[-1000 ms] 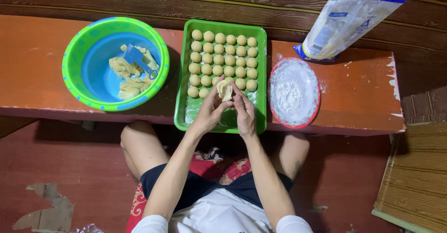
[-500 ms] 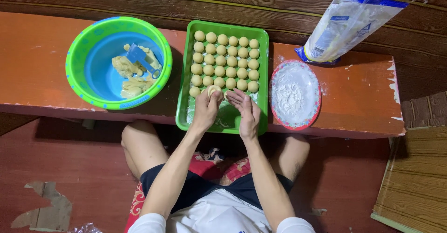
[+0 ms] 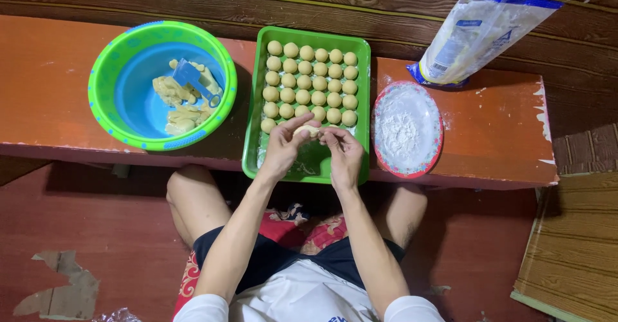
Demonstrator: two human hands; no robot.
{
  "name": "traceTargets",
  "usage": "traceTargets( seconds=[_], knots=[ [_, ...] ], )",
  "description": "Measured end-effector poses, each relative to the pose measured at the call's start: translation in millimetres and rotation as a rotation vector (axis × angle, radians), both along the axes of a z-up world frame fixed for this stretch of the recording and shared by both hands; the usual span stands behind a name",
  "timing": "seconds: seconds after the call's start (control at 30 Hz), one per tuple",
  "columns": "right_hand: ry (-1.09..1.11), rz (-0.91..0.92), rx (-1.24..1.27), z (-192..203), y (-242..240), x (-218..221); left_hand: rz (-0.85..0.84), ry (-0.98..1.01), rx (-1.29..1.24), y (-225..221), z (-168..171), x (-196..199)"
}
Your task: The person is taking small portions of dough from a bowl, rolling them into balls between their palms, and placing them in a grid pattern on a tray.
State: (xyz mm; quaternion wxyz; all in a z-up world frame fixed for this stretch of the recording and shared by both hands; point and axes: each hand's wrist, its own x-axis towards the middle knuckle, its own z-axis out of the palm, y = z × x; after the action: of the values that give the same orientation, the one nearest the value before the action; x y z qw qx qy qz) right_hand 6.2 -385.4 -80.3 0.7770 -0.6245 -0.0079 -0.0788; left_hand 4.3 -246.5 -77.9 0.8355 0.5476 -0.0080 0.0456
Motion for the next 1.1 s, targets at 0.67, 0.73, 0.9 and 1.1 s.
traceTargets(
  seconds=[0.67,0.73,0.9,1.1],
  knots=[
    [0.031,0.127,-0.191,45,9,-13,-0.049,-0.002,0.071,-2,5,-1],
    [0.081,0.134,-0.178,40,8,-13,0.007,-0.004,0.089,0,-8,2],
    [0.015,0.192,-0.079,10,-1,-7,0.193,0.048,0.230,0,3,-1],
    [0.030,0.216,-0.173,20,0,-10,0.101,0.086,0.169,1,2,5]
  ],
)
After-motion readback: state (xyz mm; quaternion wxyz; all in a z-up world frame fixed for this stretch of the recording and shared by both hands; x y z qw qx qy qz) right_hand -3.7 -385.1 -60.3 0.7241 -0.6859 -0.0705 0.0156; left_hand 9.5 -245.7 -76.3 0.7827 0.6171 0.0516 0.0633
